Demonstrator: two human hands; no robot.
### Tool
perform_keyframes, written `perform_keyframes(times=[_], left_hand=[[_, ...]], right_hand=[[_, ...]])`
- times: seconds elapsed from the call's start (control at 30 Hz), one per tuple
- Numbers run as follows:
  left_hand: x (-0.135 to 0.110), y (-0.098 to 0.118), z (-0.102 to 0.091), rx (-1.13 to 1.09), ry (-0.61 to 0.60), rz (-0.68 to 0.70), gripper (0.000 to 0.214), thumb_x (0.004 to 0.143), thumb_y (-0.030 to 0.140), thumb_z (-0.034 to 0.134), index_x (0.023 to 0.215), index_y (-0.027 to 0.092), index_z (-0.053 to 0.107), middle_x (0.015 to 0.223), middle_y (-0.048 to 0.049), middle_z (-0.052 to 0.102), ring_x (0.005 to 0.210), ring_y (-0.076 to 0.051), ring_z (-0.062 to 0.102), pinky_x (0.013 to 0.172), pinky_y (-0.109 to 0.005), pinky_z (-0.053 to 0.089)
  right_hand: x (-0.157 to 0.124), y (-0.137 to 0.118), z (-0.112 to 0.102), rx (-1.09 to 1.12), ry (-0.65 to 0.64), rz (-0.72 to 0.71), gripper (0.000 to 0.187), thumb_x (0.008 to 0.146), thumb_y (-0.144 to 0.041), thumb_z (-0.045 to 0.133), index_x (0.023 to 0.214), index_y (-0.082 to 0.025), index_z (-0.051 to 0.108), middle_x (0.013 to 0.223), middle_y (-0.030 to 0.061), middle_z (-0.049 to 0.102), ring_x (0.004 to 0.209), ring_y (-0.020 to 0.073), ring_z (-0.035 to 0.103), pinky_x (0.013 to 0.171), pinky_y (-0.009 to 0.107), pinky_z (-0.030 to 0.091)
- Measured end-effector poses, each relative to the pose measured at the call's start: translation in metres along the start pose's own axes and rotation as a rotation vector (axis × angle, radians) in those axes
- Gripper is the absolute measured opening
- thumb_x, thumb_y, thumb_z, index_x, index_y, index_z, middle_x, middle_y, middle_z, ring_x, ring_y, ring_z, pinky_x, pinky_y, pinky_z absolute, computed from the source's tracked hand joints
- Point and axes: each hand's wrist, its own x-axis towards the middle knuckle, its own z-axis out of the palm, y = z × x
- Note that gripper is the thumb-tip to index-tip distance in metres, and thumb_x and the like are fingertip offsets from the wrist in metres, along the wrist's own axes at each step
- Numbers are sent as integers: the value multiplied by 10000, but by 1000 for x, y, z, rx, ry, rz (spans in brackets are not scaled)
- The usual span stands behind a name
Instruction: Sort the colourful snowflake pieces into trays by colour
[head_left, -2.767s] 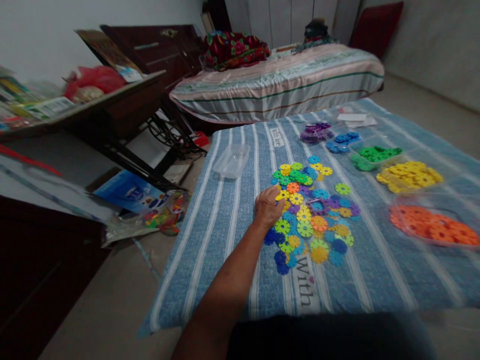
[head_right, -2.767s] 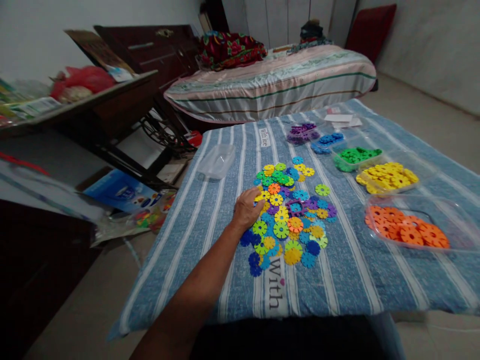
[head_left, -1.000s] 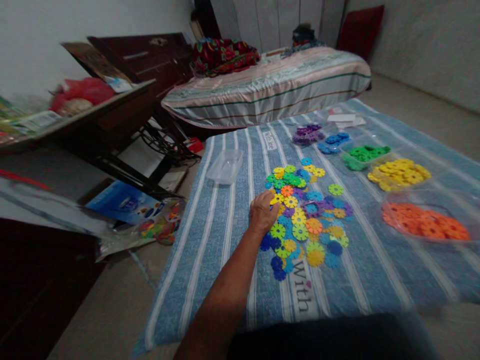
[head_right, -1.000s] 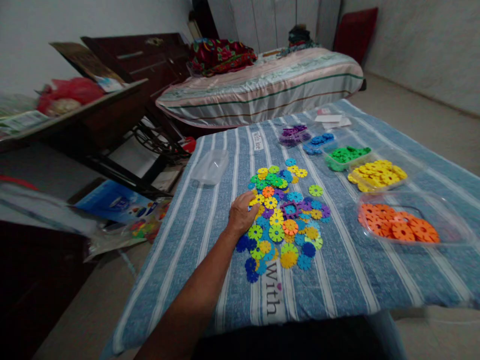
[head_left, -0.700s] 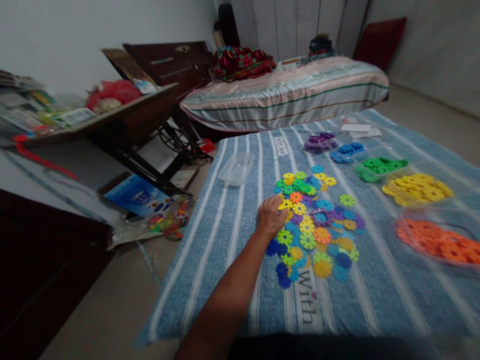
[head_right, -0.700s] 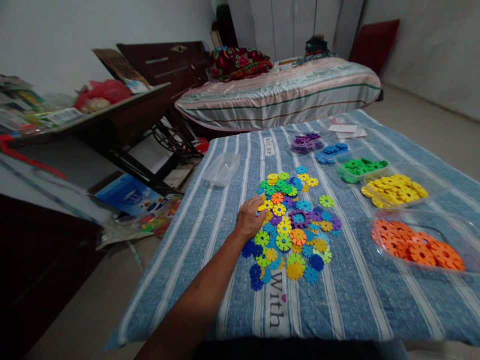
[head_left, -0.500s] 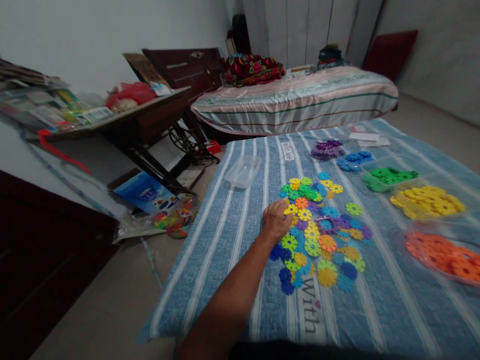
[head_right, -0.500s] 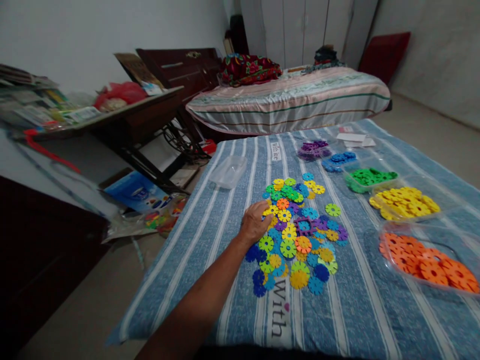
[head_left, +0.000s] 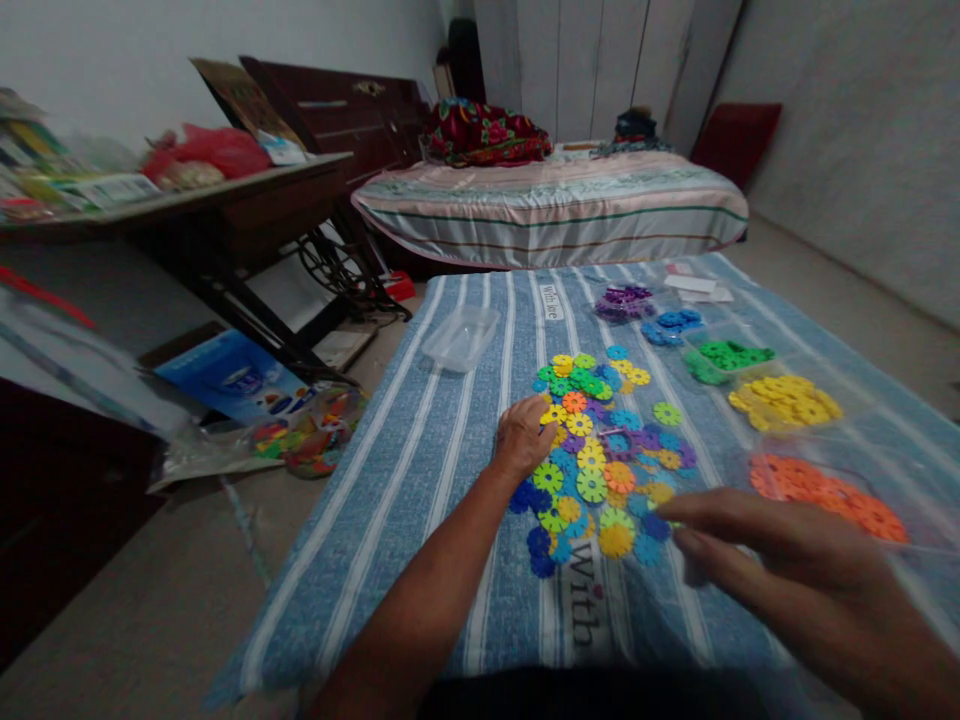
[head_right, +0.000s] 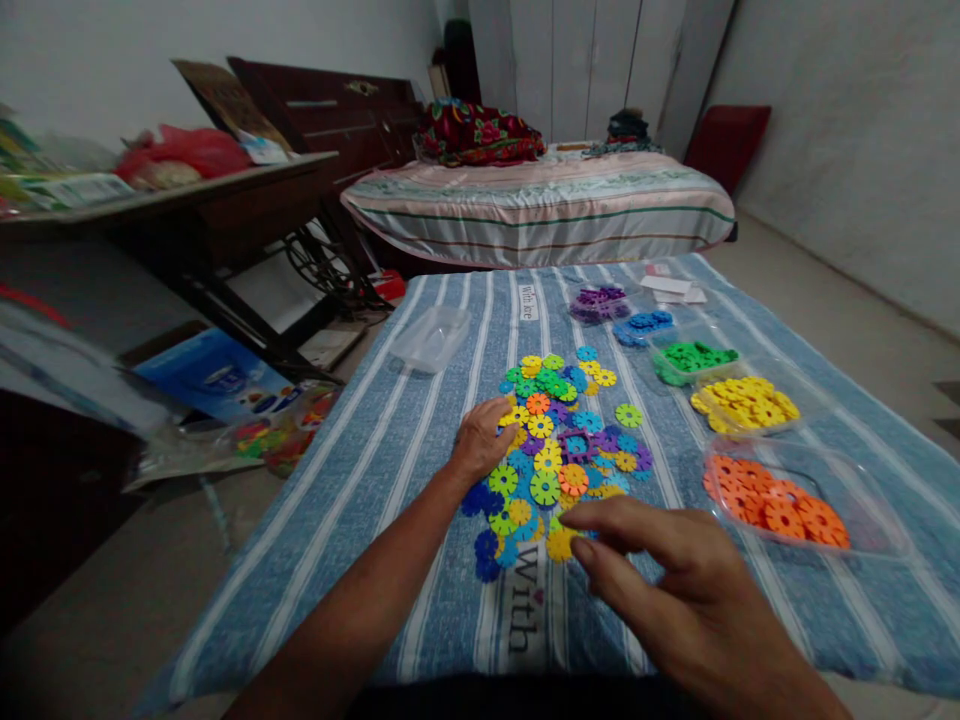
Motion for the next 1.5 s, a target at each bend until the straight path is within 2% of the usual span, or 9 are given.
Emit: perform_keyframes(times=[0.07,0.2,0.3,0.4,0.7,0.9,1.27,1.37,1.5], left_hand=[[1,0,-1,-2,-5,-2,250,837,229,604,1080,176,631,1214,-107,659,1154,-243,597,1011,-419,477],[2,0,-3,5,-18,16,241,856,242,582,1084,179,629,1219,-104,657,1150,-241,600,1012,-420,479],[4,-3,-2,10,-12,25,223,847,244,591,1059,189,634,1223,-96,655,1156,-240,595,1015,-422,478],[5,-5,0,16,-15,20,234,848,258,591,1066,184,632,1222,-103,654,1152,-247,596,1022,-435,470],[6,-4,0,16,-21,14,244,854,275,573,1073,181,626,1217,-92,659,1139,-237,599,1026,-418,459],[6,-6,2,18,-8,24,232,844,255,584,1059,178,629,1211,-95,659,1148,-238,594,1026,-415,460],[6,-7,3,28,-17,19,257,850,257,576,1087,171,628,1234,-107,650,1162,-250,590,1026,-431,458],[6,-7,3,21,-9,19,257,850,257,576,1093,186,626,1222,-100,654,1156,-246,592,1022,-432,463],[7,-6,2,20,1,16,254,839,261,590,1076,182,634,1216,-109,657,1150,-254,597,1020,-430,466]], right_hand=[[22,3,16,-115,-190,-17,279,942,-316,459,1058,-268,708,740,19,732,602,157,677,531,232,502],[46,10,47,-561,-398,169,354,947,-286,446,1246,-233,629,758,83,741,664,231,709,547,267,462],[54,14,55,-651,-559,265,397,972,-335,435,1333,-219,552,839,124,743,789,265,721,614,287,469],[55,18,56,-647,-632,333,395,991,-378,399,1310,-201,552,899,150,737,852,276,716,665,309,476],[52,16,54,-668,-591,461,429,986,-403,407,1304,-141,527,925,196,724,883,303,709,682,339,488],[56,17,64,-671,-580,395,389,999,-375,382,1316,-191,513,873,157,732,826,279,721,656,316,489],[58,31,67,-647,-533,422,333,997,-382,383,1113,-161,603,905,165,727,837,255,714,648,283,458],[55,34,68,-638,-469,379,336,1004,-373,366,1067,-187,638,814,124,731,753,224,710,581,243,392],[46,43,70,-579,-302,297,371,1007,-387,366,957,-203,683,729,80,724,665,182,686,530,220,309]])
